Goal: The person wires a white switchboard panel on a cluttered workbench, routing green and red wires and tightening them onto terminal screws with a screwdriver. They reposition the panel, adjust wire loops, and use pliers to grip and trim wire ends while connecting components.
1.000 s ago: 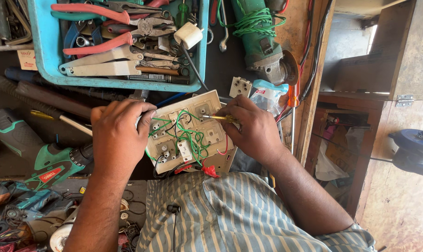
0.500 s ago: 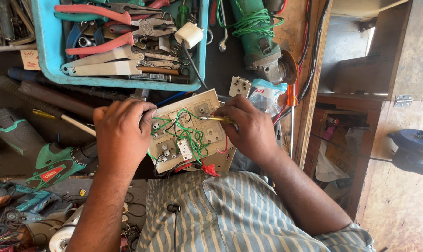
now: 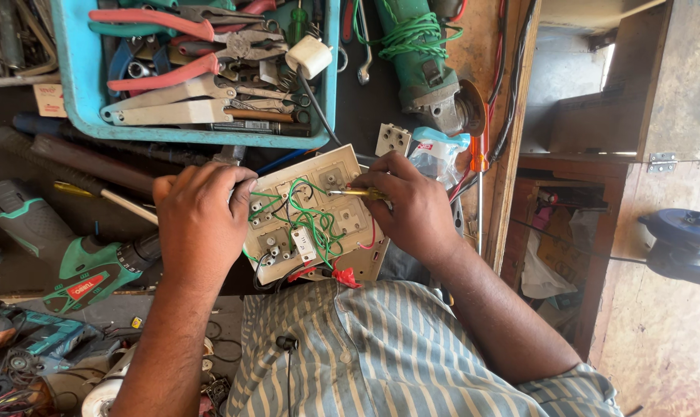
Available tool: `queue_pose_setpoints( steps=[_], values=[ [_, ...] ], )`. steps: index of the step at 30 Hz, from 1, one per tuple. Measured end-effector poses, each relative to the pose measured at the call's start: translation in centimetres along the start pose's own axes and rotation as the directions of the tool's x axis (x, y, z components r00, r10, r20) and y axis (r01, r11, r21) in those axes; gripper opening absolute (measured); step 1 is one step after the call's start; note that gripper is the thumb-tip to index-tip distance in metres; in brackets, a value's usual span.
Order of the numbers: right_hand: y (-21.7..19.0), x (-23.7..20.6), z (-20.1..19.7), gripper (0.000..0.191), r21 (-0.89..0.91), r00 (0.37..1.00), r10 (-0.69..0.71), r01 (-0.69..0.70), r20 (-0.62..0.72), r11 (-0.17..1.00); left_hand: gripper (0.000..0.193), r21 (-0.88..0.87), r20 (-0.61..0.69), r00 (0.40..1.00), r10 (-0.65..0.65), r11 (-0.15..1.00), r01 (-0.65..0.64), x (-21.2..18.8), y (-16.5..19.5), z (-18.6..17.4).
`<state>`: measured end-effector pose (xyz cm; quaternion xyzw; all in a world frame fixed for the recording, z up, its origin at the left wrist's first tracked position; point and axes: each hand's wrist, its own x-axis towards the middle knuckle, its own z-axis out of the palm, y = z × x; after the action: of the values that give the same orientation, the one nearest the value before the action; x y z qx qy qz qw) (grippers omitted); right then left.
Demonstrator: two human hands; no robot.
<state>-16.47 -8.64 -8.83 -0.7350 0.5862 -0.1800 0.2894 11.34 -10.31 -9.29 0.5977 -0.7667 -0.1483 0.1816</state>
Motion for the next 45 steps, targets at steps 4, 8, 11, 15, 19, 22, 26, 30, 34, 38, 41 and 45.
queue_pose_setpoints(
  steps=[4,8,11,15,19,22,26,30,34,38,41,45],
  values=[
    [0.2,0.0,0.3,0.025,-0.006,1.0,-0.016,0.016,-0.015,1.0,0.01,-0.017,-0.027,1.0,0.01,1.0,-0.01,-0.1,0.1,-0.1],
    [0.2,-0.4,0.3,0.028,0.036,1.0,0.014,-0.013,-0.018,0.999,0.009,0.005,-0.021,1.0,0.017,1.0,-0.017,-0.3,0.2,-0.1],
    [-0.1,-0.6,0.3,0.026,0.039,0.998,0.02,-0.018,-0.059,0.999,0.008,0.031,-0.027,1.0,0.013,0.999,-0.012,-0.5,0.2,0.0],
    [-0.6,-1.5,-0.1,0.026,0.128,0.992,0.018,-0.002,-0.124,0.992,0.008,0.012,-0.035,0.999,0.024,1.0,-0.024,-0.9,0.3,-0.5],
    [-0.9,-4.1,-2.9,0.029,0.358,0.987,0.065,-0.007,-0.149,0.934,0.017,-0.127,-0.114,0.992,0.055,0.989,-0.069,-2.0,1.7,-2.4],
    [-2.3,-6.4,-4.3,0.026,0.761,0.967,0.248,-0.207,0.063,0.615,0.021,-0.376,-0.031,0.999,0.006,0.927,-0.017,-3.6,4.6,-3.9],
    [-5.1,-8.9,-4.3,0.022,0.365,0.994,-0.076,0.1,-0.08,0.926,0.036,-0.713,0.062,0.993,0.105,0.7,-0.029,-5.4,9.9,-3.8],
    [-6.2,-9.7,-3.3,0.026,0.43,0.976,-0.028,0.12,-0.214,0.895,0.022,-0.837,-0.06,0.991,0.121,0.535,-0.117,-5.5,11.6,-2.9],
    [-5.1,-9.6,-2.4,0.033,0.149,0.907,-0.128,0.202,-0.4,0.968,0.022,-0.949,0.074,0.992,-0.107,0.299,0.103,-5.7,9.7,-3.3],
    [-5.2,-10.0,-0.5,0.035,-0.028,0.889,-0.169,0.174,-0.425,0.984,0.013,-0.848,0.256,0.957,-0.138,0.442,0.291,-5.4,7.8,-3.2],
    [-5.4,-9.9,0.8,0.028,-0.088,0.883,-0.173,0.15,-0.436,0.985,0.016,-0.681,0.116,0.987,0.107,0.732,0.001,-4.8,7.4,-2.8],
    [-5.4,-9.9,1.3,0.017,-0.108,0.869,-0.18,0.146,-0.462,0.983,0.022,-0.491,0.043,0.929,0.367,0.818,-0.3,-3.5,8.0,-2.6]
  ],
)
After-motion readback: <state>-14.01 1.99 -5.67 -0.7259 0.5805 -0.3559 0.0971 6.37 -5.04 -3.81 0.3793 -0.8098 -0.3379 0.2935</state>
